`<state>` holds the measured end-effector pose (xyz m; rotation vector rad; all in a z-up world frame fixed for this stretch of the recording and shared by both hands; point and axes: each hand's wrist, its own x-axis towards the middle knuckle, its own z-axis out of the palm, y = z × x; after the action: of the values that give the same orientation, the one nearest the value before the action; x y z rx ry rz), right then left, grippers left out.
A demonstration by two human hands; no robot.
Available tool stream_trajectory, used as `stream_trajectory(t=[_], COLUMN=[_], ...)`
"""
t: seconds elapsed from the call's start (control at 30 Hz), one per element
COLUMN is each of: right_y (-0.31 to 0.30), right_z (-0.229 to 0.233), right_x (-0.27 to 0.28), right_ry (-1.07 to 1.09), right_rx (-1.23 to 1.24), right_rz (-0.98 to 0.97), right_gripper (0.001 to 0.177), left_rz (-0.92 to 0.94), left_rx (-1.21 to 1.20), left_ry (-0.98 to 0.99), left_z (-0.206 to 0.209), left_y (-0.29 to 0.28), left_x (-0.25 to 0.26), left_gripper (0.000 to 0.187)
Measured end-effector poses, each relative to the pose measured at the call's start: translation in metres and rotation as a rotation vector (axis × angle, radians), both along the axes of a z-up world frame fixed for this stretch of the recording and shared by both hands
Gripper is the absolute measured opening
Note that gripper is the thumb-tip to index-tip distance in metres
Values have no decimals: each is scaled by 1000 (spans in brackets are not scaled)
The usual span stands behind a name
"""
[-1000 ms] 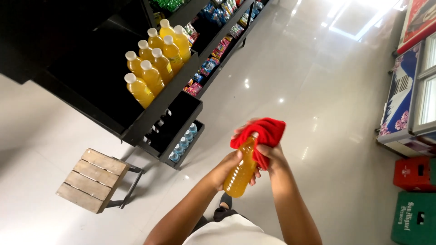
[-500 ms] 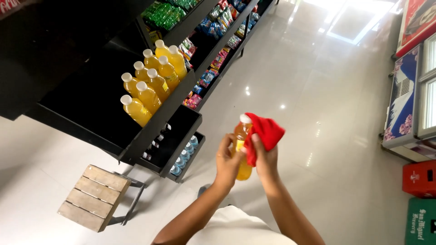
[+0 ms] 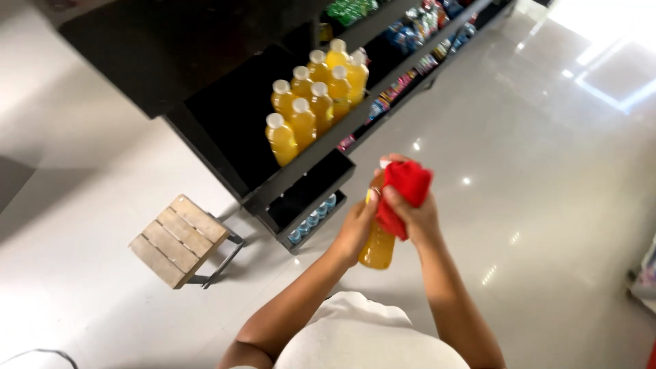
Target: The person is wiping down beverage bottles with a red cloth and organizing packets of drink mix into a wooden shelf divider.
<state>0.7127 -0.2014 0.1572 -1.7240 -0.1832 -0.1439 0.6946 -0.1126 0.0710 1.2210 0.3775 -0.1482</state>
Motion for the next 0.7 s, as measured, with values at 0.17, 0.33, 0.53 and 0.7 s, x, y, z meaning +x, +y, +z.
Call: stream_trajectory(t=[0.17,0.33,0.53,0.7], right_y=[39,89,103,90], right_z=[-42,-87,-105,-91], right_x=[27,26,77,102], right_ry=[-392,-920,-1564,-1639], right_rx=[304,62,-119,-129], right_rz=[256,228,-28,74], right_gripper=[49,38,22,21], left_rz=[269,348,197,210], left_rx=[-71,-289,-611,-641], left_ry=[-322,-377,-227,-198], left_z=[9,41,67,55], left_y=[38,114,127,131], left_x=[6,34,45,70], left_gripper=[52,60,72,72])
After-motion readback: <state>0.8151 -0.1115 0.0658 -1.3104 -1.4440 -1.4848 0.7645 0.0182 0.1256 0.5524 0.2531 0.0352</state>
